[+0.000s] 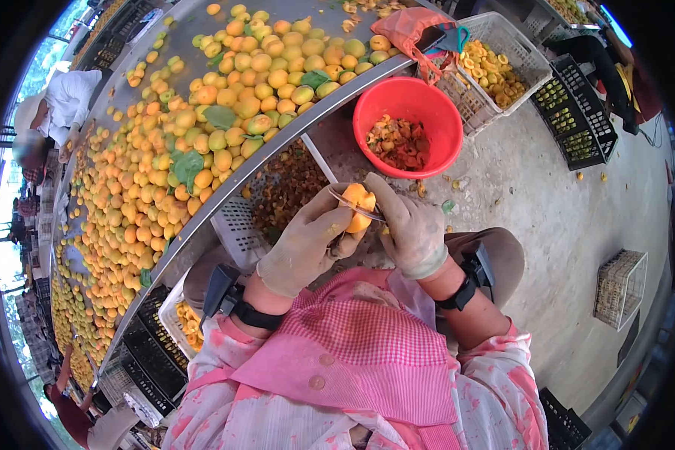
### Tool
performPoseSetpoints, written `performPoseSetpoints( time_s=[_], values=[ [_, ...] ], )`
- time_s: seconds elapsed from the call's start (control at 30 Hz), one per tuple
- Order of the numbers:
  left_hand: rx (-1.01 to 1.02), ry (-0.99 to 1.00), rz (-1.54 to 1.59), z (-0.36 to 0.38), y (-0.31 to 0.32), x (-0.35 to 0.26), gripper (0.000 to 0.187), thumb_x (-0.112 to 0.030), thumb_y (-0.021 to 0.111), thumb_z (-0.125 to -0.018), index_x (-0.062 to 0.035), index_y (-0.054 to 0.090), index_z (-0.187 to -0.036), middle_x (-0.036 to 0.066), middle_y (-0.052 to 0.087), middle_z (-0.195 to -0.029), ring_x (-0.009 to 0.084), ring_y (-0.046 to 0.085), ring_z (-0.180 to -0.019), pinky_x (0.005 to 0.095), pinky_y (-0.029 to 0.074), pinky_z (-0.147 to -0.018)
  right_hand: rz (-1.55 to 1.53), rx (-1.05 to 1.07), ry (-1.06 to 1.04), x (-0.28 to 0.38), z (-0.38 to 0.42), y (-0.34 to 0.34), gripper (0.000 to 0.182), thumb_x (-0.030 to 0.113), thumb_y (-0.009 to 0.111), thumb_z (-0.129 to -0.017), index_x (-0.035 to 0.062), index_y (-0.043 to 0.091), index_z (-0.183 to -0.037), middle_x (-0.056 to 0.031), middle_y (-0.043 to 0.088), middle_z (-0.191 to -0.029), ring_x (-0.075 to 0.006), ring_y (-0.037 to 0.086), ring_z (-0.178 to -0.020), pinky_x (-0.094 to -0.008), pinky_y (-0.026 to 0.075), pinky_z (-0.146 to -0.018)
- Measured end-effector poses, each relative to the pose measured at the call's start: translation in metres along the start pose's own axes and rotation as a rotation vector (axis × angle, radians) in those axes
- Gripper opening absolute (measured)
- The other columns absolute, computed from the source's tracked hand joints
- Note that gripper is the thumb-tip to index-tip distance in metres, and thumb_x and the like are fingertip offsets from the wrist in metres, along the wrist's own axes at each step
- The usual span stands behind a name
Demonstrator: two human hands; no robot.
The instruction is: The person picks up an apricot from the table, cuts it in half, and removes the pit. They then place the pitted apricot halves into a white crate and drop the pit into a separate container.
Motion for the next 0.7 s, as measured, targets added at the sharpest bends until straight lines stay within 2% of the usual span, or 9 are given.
performPoseSetpoints(
  time_s=[0.2,0.27,0.3,0.37,0.4,0.47,0.5,0.7],
  values=[
    [0.006,0.092,0.014,-0.007,-0.002,0.002,0.012,-0.001,0.059,-0.088,0.0033,0.06,-0.099,0.015,0.058,-0.108,0.0281,0.06,-0.09,0.0318,0.05,-0.078,-0.038,-0.023,-0.035,0.004,-0.001,-0.005,0.072,0.01,0.065,-0.069,0.0001,0.046,-0.138,-0.0079,0.058,-0.073,-0.026,0.062,-0.065,-0.0374,0.049,-0.057],
    [-0.072,-0.25,0.241,-0.01,-0.001,0.002,0.011,-0.002,0.058,-0.089,0.0031,0.06,-0.099,0.015,0.058,-0.107,0.0264,0.061,-0.089,0.031,0.05,-0.078,-0.036,-0.008,-0.004,0.003,0.0,-0.006,0.073,0.01,0.065,-0.068,-0.0002,0.046,-0.138,-0.0082,0.058,-0.074,-0.0259,0.062,-0.066,-0.0375,0.049,-0.057],
    [-0.067,-0.25,0.242,-0.01,0.0,0.004,0.011,-0.002,0.058,-0.089,0.0031,0.06,-0.099,0.015,0.058,-0.107,0.0264,0.061,-0.089,0.031,0.05,-0.078,-0.034,-0.009,0.0,0.001,0.0,-0.006,0.073,0.01,0.065,-0.068,-0.0002,0.046,-0.138,-0.0082,0.058,-0.074,-0.0259,0.062,-0.066,-0.0375,0.049,-0.057],
    [0.026,-0.303,0.498,-0.01,0.002,0.009,0.012,-0.001,0.059,-0.087,0.0031,0.06,-0.098,0.015,0.058,-0.106,0.0257,0.061,-0.089,0.0304,0.05,-0.076,-0.03,-0.028,-0.001,-0.002,0.001,-0.006,0.074,0.011,0.065,-0.068,-0.0007,0.045,-0.138,-0.0081,0.057,-0.074,-0.0261,0.062,-0.066,-0.0377,0.049,-0.057],
    [0.031,-0.305,0.497,-0.012,0.004,0.008,0.012,-0.001,0.059,-0.087,0.0031,0.06,-0.098,0.015,0.058,-0.106,0.0257,0.061,-0.089,0.0304,0.05,-0.076,-0.029,-0.03,0.005,-0.005,0.001,-0.005,0.074,0.011,0.065,-0.068,-0.0007,0.045,-0.138,-0.0081,0.057,-0.074,-0.0261,0.062,-0.066,-0.0377,0.049,-0.057],
    [-0.045,-0.044,0.016,-0.016,0.006,0.0,0.016,0.002,0.062,-0.083,0.0036,0.059,-0.099,0.015,0.058,-0.103,0.0256,0.06,-0.088,0.0299,0.05,-0.074,-0.028,-0.036,-0.007,-0.01,0.002,-0.004,0.074,0.011,0.065,-0.068,-0.0012,0.045,-0.138,-0.0079,0.056,-0.072,-0.0261,0.061,-0.065,-0.0378,0.049,-0.057],
    [-0.043,-0.045,0.015,-0.017,0.006,-0.001,0.016,0.002,0.062,-0.083,0.0036,0.059,-0.099,0.015,0.058,-0.103,0.0256,0.06,-0.088,0.0299,0.05,-0.074,-0.028,-0.036,-0.004,-0.013,0.002,-0.003,0.074,0.011,0.065,-0.068,-0.0012,0.045,-0.138,-0.0079,0.056,-0.072,-0.0261,0.061,-0.065,-0.0378,0.049,-0.057],
    [0.064,-0.307,0.451,-0.02,0.007,0.005,0.021,-0.01,0.049,-0.095,-0.0006,0.053,-0.113,0.005,0.055,-0.093,0.0095,0.048,-0.072,0.0195,0.039,-0.06,0.022,-0.1,-0.034,-0.027,0.005,0.004,0.068,0.01,0.061,-0.071,-0.0012,0.047,-0.137,-0.0065,0.054,-0.071,-0.0238,0.06,-0.063,-0.0367,0.048,-0.056]
  ],
)
Point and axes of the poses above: each hand's wrist, its own z-axis away from the middle knuckle, its own y-axis out of the palm, x = y × z, the point moved 2 cm from there along -z, towards the middle knuckle
